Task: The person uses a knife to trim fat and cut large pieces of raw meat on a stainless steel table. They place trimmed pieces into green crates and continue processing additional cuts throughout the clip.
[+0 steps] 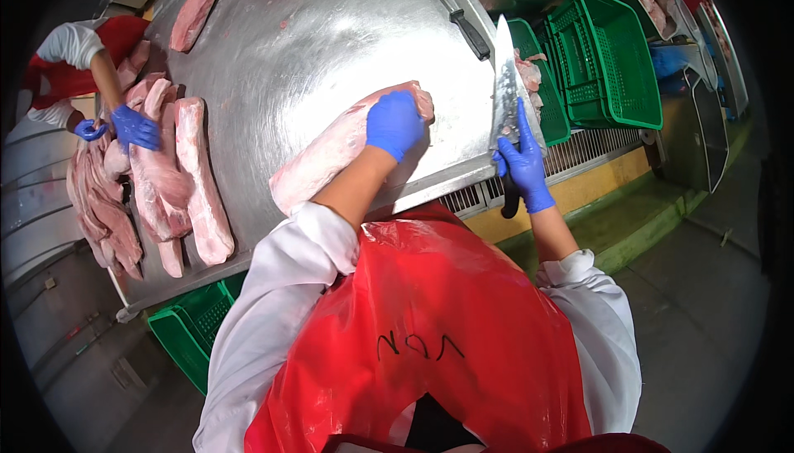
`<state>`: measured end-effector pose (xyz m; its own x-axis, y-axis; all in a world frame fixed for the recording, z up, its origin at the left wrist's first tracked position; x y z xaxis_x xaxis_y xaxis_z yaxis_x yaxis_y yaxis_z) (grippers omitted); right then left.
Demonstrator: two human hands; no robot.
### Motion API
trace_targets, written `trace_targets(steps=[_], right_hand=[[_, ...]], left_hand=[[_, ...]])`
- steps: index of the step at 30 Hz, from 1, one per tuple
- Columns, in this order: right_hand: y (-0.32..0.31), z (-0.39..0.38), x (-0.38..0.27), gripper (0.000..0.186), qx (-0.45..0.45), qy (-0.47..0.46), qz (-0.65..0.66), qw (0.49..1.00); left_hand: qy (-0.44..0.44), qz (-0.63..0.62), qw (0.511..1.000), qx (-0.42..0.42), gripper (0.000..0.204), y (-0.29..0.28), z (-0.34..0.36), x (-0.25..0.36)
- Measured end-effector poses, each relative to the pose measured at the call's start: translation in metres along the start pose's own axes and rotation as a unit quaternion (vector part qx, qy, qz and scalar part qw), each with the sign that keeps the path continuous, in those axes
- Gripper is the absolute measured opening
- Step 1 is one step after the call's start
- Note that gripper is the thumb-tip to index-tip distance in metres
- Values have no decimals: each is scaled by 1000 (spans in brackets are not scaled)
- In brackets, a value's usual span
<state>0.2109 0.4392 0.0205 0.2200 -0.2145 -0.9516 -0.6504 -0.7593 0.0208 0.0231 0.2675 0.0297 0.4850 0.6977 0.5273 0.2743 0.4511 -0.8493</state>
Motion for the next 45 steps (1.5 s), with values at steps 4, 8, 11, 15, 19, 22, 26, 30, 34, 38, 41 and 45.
trace_targets(steps=[4,8,11,15,19,22,26,30,34,38,41,45], right_hand=[[30,-14,16,79,-43,4,-48,998],[90,0,16,81,-85,-21,-123,989],[124,22,27,78,-112,-40,-187,975],[119,-12,23,74,-192,-64,-307,930],[90,-57,18,75,-260,-37,-248,932],[130,-2,11,74,-221,-44,-269,936],[173,31,11,72,-235,-73,-224,943],[128,-16,22,74,-309,-64,-270,910],[155,-5,7,73,-296,-72,-255,918],[178,11,18,71,-307,-89,-262,911],[127,-33,28,71,-364,-65,-242,897],[157,-22,28,71,-361,-32,-275,890]], left_hand=[[-145,-56,988,-8,35,6,5,-56],[-157,-114,981,5,20,11,4,-80],[-176,-124,976,-17,18,1,5,-64],[-196,-185,963,10,25,8,1,-86],[-227,-237,944,43,33,3,-1,-86],[-191,-179,965,25,18,-8,11,-69],[-160,-137,976,57,31,-31,23,-73],[-260,-263,925,84,19,-52,22,-99],[-242,-361,900,32,14,-69,24,-73],[-274,-401,873,50,15,-88,25,-70],[-284,-413,863,55,16,-105,29,-79],[-279,-457,843,48,14,-108,29,-78]])
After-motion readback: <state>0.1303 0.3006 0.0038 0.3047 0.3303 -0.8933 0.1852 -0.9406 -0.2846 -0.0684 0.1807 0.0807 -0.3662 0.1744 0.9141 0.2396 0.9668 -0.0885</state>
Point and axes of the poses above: each hand's wrist, its own z-axis towards the middle knuckle, its own y-axis out of the palm, x = y × z, the point moved 9 cm from there along z, towards the middle knuckle, and after that the axes turned 11 degrees about x, right-handed, at the moved point
